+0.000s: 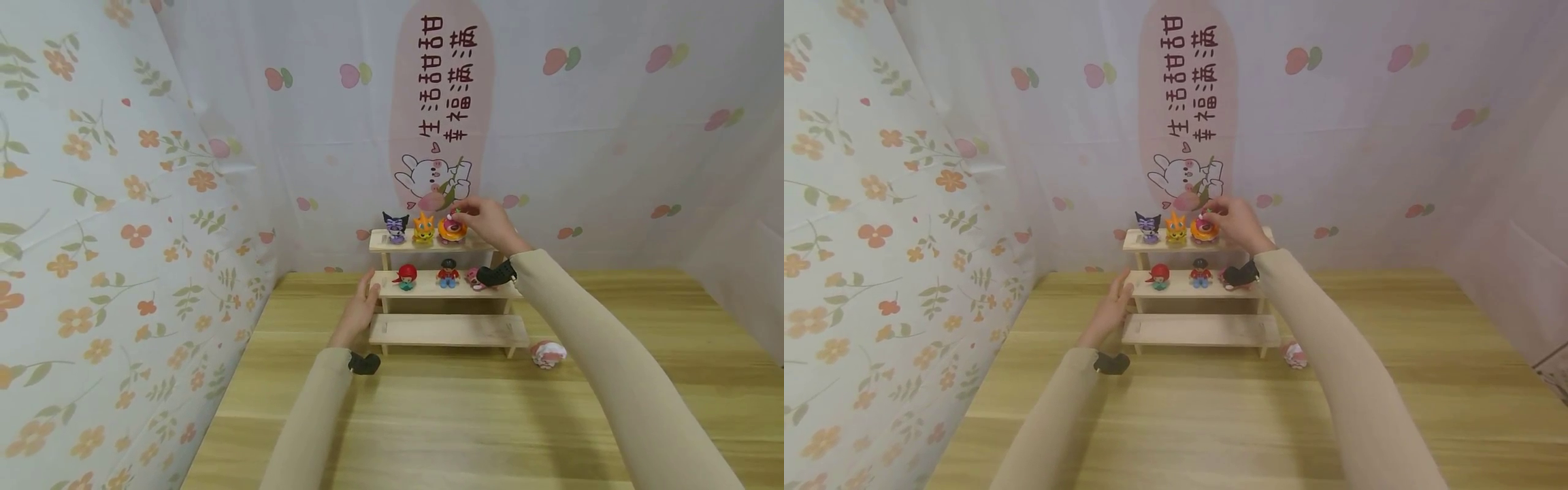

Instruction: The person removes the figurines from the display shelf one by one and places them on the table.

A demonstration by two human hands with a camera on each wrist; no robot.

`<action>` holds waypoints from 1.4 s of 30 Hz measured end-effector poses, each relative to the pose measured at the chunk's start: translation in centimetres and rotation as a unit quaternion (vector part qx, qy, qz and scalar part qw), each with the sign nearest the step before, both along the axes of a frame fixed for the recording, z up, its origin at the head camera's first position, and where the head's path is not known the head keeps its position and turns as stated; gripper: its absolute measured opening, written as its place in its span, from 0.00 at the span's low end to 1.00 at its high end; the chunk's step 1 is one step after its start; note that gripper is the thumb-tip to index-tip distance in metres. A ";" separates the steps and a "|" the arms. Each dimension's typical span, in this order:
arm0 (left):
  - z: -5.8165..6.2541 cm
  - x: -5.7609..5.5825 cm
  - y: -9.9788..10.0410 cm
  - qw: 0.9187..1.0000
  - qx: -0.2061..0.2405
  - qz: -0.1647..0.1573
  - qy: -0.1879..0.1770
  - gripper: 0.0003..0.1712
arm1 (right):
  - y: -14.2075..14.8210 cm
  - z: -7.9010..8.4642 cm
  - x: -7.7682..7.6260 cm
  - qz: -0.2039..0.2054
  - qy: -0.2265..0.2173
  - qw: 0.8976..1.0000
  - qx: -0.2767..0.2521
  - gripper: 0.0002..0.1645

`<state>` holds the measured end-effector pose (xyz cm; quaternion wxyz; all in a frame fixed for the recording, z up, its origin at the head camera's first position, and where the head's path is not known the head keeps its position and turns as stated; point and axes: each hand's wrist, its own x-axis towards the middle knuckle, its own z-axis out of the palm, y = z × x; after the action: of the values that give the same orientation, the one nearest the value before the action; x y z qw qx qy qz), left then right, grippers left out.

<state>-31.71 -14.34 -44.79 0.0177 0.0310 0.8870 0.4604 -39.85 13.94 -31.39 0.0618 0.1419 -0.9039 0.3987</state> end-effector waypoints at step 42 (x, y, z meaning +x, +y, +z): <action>0.5 -0.1 0.4 0.999 0.008 -0.018 -0.043 0.34 | 13.4 -2.0 10.3 -0.072 -0.005 0.997 -0.006 0.21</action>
<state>-31.86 -13.91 -44.33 0.0636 0.0272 0.8810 0.4680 -29.59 27.39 -33.38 0.0870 0.0740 -0.9095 0.3997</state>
